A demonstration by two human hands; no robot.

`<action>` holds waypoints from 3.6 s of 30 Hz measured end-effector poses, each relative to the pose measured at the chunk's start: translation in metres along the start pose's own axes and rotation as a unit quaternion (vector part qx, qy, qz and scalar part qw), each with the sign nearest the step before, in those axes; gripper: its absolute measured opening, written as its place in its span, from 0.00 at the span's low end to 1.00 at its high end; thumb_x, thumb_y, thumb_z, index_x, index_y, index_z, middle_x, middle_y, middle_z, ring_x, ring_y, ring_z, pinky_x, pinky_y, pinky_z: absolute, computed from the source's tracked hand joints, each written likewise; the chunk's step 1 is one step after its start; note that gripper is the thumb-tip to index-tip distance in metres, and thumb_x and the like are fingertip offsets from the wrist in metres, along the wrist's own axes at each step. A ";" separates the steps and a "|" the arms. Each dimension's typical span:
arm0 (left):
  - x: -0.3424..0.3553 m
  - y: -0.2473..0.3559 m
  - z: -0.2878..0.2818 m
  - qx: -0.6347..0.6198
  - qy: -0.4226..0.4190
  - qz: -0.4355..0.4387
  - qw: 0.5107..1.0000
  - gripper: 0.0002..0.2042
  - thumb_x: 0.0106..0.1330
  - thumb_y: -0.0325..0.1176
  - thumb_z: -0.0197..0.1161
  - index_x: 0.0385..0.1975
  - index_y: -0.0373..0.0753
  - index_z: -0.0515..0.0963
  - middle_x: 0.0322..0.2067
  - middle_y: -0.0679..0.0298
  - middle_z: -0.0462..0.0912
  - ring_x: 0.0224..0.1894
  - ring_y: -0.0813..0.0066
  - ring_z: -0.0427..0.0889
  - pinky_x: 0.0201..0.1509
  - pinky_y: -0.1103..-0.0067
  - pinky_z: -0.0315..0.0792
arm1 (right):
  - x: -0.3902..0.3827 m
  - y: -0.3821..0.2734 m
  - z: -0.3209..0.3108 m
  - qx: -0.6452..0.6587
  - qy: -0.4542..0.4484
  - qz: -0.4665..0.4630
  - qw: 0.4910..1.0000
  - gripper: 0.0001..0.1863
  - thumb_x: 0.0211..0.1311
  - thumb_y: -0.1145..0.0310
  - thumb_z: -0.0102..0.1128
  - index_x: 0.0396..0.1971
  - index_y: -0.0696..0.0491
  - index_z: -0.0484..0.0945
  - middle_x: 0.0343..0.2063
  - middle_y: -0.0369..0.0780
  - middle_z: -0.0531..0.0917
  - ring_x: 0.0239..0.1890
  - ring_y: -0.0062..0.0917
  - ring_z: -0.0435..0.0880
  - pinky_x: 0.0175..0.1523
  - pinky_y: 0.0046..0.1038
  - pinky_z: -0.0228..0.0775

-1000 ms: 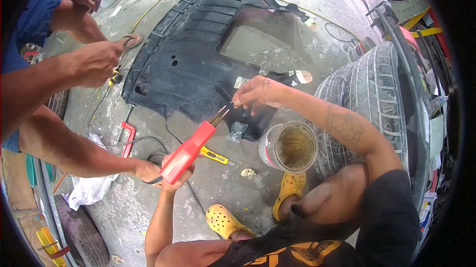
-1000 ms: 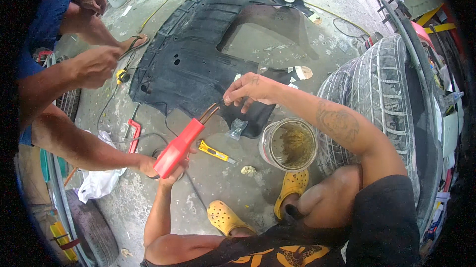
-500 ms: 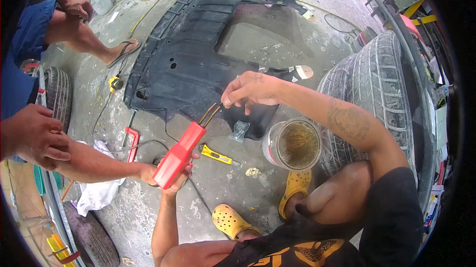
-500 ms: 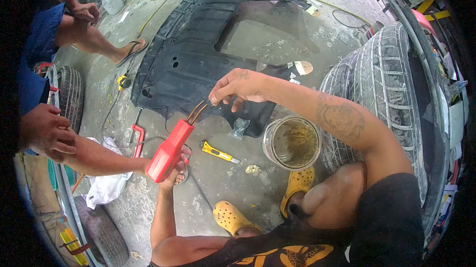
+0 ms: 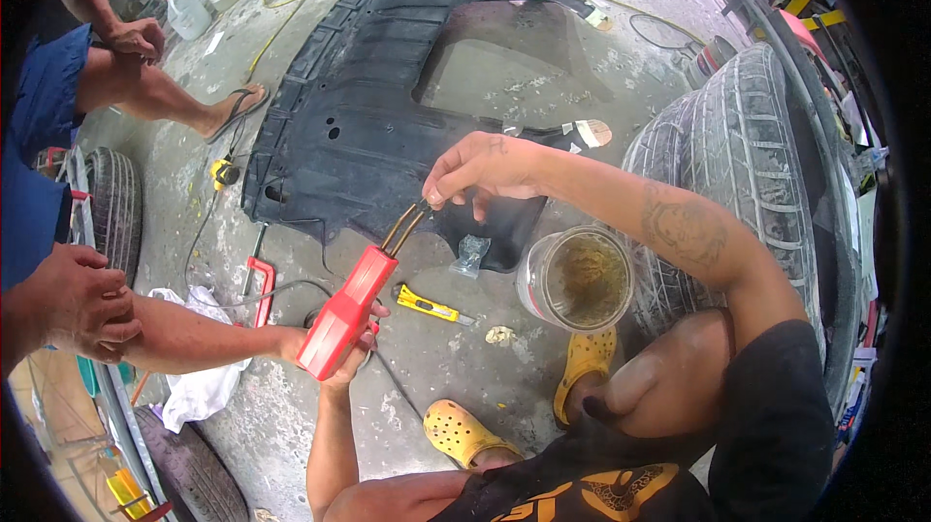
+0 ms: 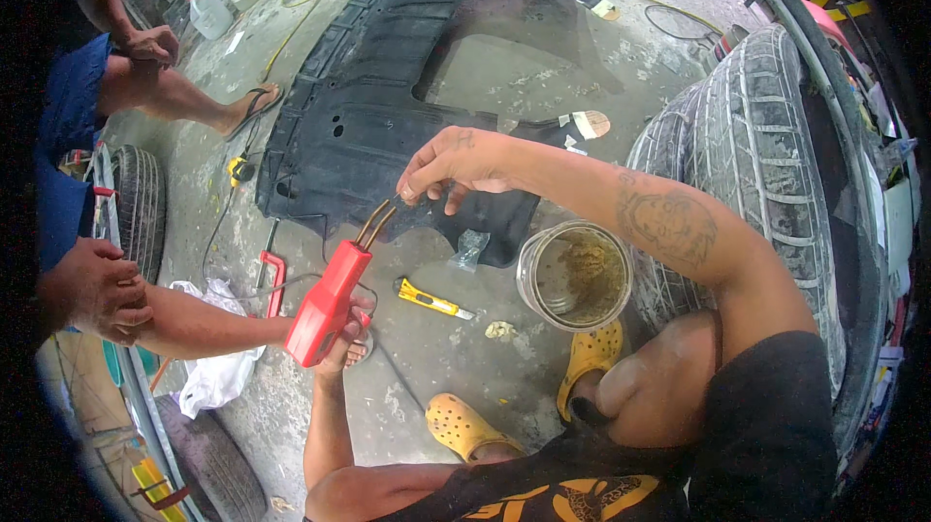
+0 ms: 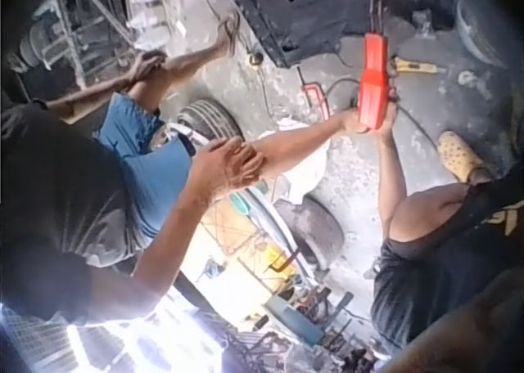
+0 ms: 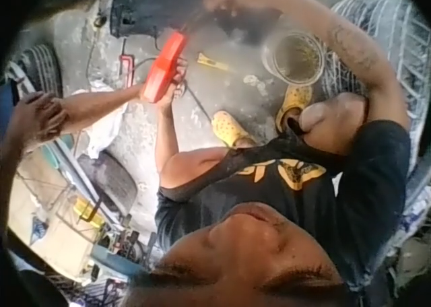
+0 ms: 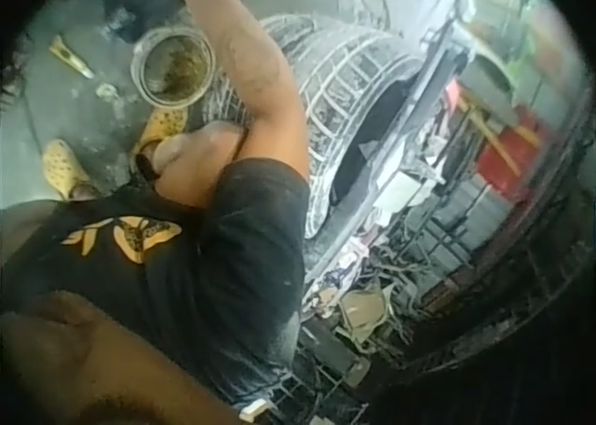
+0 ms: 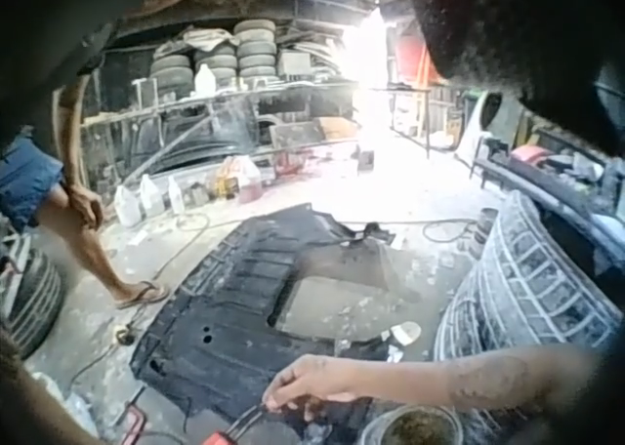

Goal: Repairing a crack in an automotive plastic splash guard using a heat stapler tool.

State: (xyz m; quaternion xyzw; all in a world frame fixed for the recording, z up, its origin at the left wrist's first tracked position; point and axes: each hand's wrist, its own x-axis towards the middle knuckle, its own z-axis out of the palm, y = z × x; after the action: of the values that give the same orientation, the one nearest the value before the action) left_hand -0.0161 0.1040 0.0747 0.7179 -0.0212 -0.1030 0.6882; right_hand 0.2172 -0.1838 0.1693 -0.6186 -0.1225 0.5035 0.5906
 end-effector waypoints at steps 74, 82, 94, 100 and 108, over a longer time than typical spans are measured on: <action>0.008 -0.008 0.007 -0.306 -0.039 0.108 0.945 0.19 0.49 0.30 0.75 0.43 0.40 0.82 0.37 0.64 0.83 0.45 0.63 0.74 0.57 0.59 0.66 | -0.060 -0.072 0.100 -0.014 0.037 -0.076 0.996 0.15 0.53 0.66 0.65 0.31 0.66 0.81 0.26 0.43 0.83 0.19 0.23 0.82 0.24 0.22 0.75; 0.007 -0.025 -0.003 -0.304 -0.128 0.143 0.933 0.36 0.55 0.23 0.68 0.63 0.65 0.69 0.43 0.72 0.82 0.48 0.65 0.74 0.56 0.56 0.64 | -0.063 -0.071 0.102 -0.014 0.024 -0.074 0.997 0.15 0.54 0.67 0.66 0.32 0.66 0.81 0.26 0.43 0.84 0.18 0.23 0.82 0.23 0.21 0.74; 0.010 -0.002 -0.009 -0.219 -0.010 0.085 0.972 0.15 0.46 0.32 0.74 0.32 0.35 0.80 0.32 0.60 0.81 0.43 0.62 0.78 0.51 0.64 0.72 | -0.063 -0.078 0.096 -0.008 0.012 -0.026 1.000 0.16 0.54 0.64 0.65 0.34 0.64 0.80 0.31 0.41 0.82 0.24 0.24 0.82 0.28 0.25 0.76; 0.004 -0.001 -0.026 -0.133 -0.019 0.089 0.987 0.15 0.48 0.32 0.74 0.35 0.35 0.81 0.35 0.59 0.82 0.45 0.61 0.79 0.52 0.64 0.73 | -0.057 -0.070 0.097 -0.013 0.025 -0.053 0.998 0.15 0.57 0.66 0.65 0.33 0.65 0.80 0.29 0.41 0.81 0.25 0.22 0.81 0.27 0.24 0.76; -0.001 0.011 -0.028 -0.064 -0.006 0.100 0.993 0.17 0.51 0.30 0.73 0.40 0.33 0.81 0.39 0.59 0.82 0.50 0.61 0.78 0.56 0.63 0.72 | -0.058 -0.070 0.095 -0.047 0.037 -0.084 0.995 0.14 0.58 0.67 0.64 0.33 0.67 0.80 0.31 0.43 0.83 0.26 0.23 0.83 0.27 0.24 0.78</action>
State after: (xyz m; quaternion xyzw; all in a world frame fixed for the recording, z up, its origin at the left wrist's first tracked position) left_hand -0.0111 0.1311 0.0868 0.6661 -0.0904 -0.0396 0.7393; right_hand 0.1482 -0.1501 0.2762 -0.6513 -0.1759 0.4228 0.6050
